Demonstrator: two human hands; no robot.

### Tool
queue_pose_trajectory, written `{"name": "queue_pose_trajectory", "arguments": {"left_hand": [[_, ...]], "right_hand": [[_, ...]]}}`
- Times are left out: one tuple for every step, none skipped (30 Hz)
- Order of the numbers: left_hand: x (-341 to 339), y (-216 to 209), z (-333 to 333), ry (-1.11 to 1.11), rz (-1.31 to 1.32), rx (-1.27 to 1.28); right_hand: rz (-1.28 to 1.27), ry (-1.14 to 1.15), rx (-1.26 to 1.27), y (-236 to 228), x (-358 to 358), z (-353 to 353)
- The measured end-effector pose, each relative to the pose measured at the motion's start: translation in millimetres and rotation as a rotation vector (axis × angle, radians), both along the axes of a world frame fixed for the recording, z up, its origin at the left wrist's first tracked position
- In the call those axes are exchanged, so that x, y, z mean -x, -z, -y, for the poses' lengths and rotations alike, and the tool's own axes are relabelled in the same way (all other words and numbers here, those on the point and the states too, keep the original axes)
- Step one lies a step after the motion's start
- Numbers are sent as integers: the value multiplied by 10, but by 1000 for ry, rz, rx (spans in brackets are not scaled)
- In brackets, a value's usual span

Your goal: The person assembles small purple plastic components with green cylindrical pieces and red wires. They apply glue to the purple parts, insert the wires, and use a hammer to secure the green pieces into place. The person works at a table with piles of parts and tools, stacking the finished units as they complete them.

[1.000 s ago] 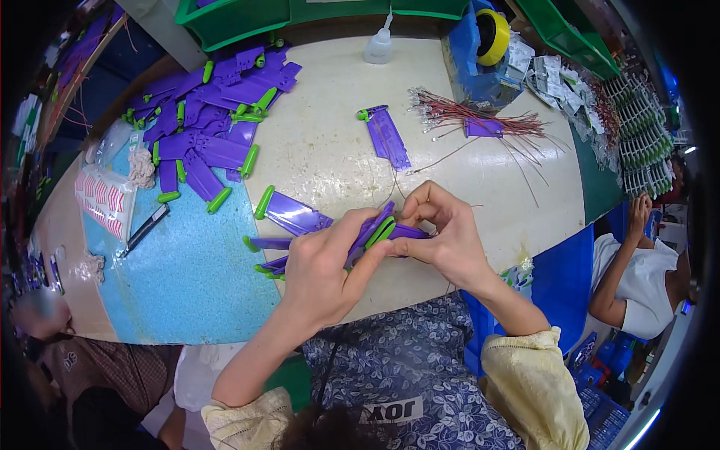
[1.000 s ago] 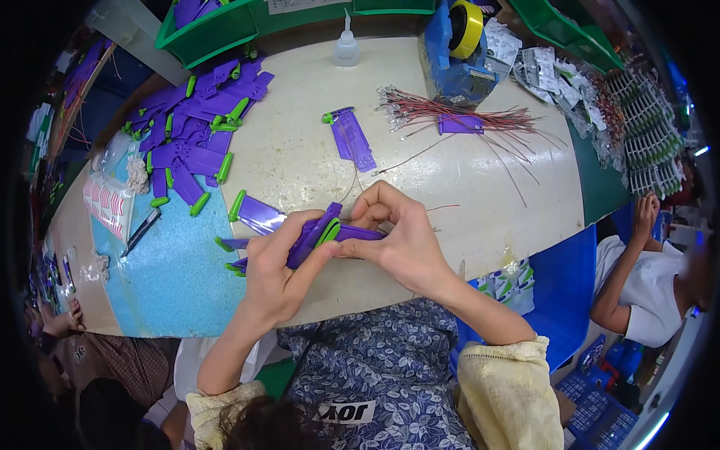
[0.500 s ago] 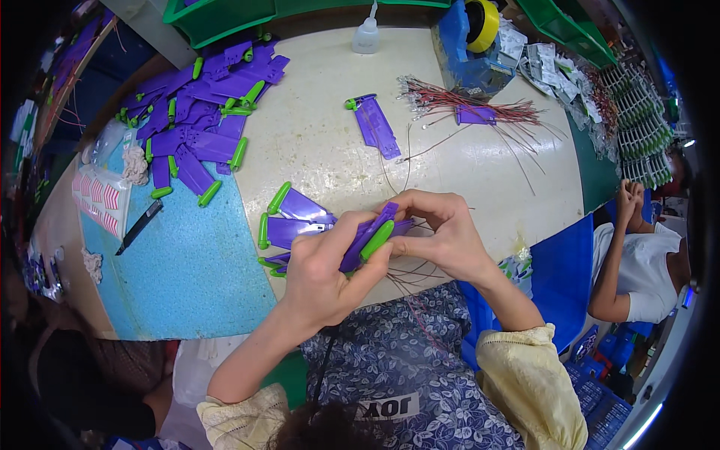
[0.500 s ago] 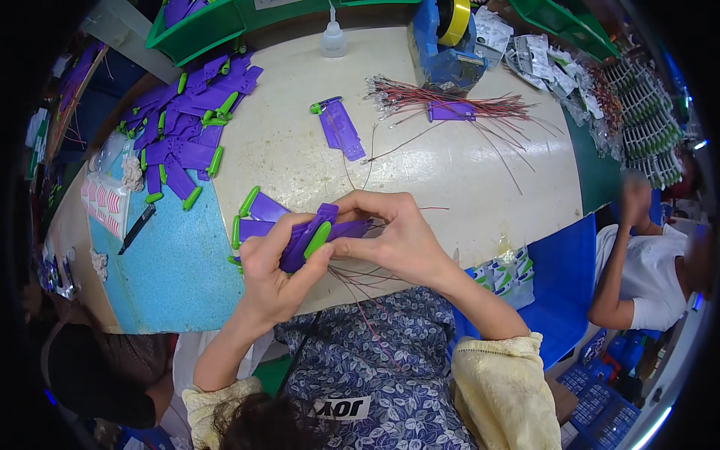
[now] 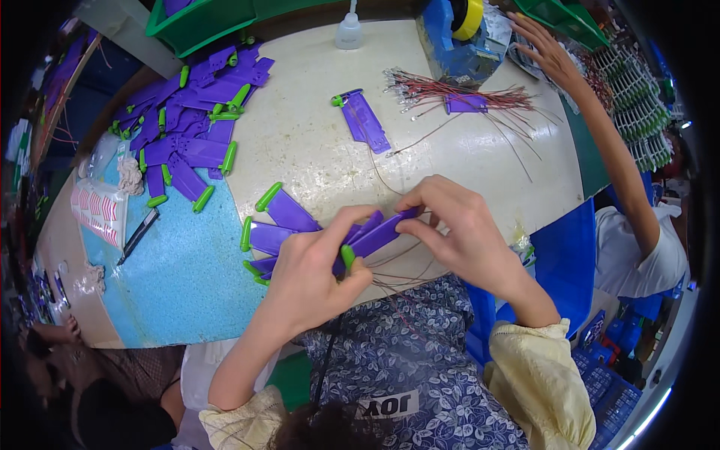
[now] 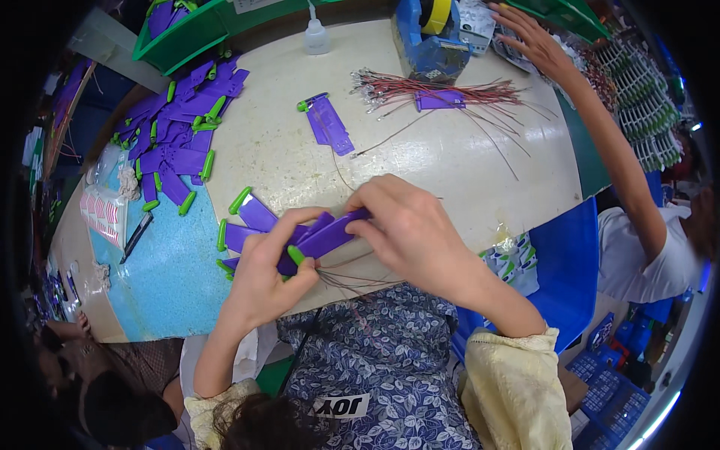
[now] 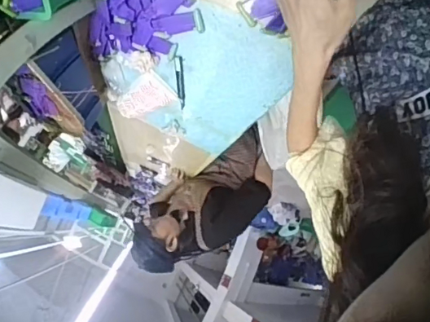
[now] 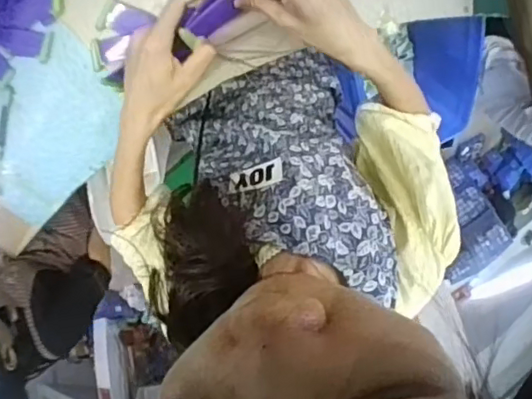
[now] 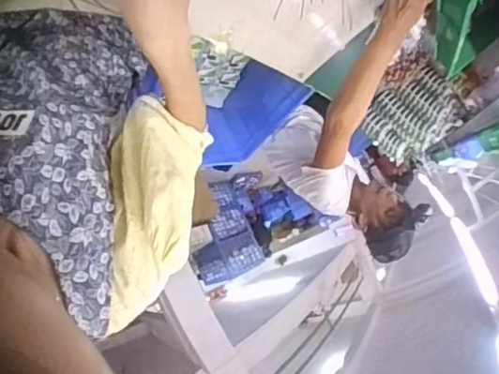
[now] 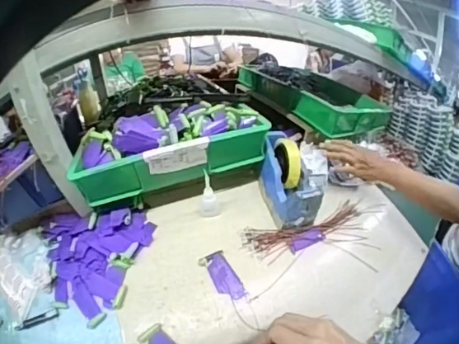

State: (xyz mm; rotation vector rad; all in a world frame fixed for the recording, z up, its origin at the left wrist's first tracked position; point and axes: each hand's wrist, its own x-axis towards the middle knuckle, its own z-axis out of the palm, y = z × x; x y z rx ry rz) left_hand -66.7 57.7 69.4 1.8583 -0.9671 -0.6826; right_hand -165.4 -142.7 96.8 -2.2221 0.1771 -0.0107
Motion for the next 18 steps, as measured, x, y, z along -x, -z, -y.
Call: {"name": "queue_pose_trajectory", "arguments": {"left_hand": [[-7,-4,33,21,49,5],[-11,-27,84,41,99,11],[-30,-49,122,58,151,15],[-62,-72,147,50,87,16],[-97,-98,168,41,23,18],[-120,-118,176,33,-39,20],[-140,-129,162,4,-204,23],[-169,-136,134,-25,-368,25],[-196,-145,113,-52,-534,27],[-237,-168,108,-61,-661,42],[-268,-164,104,-65,-741,46],[-294,-158,100,-65,-822,50],[-310,-154,98,-67,-902,55],[-314,-155,96,-95,-926,42],[-322,-161,88,-117,-958,31],[-332,-164,82,-140,-990,20],[-340,-169,71,-163,-1021,9],[-350,-172,67,-171,-1014,2]], "right_hand": [[120,-37,95,18,-4,-40],[205,-66,116,30,-40,-71],[247,-31,101,33,-59,-97],[288,3,85,31,-72,-118],[330,37,69,26,-78,-124],[334,89,108,20,-66,-63],[338,140,146,11,-43,51],[341,190,183,-2,-28,127],[321,220,183,-42,-17,156],[301,249,181,-98,-12,180],[280,277,179,-124,-11,196],[284,291,150,-111,-12,209],[289,304,121,-87,-18,224],[293,317,92,-72,-19,230],[300,241,79,-71,-20,210],[307,165,67,-74,-12,172],[314,89,54,-76,-11,134],[333,2,-25,-71,-27,100]]}}
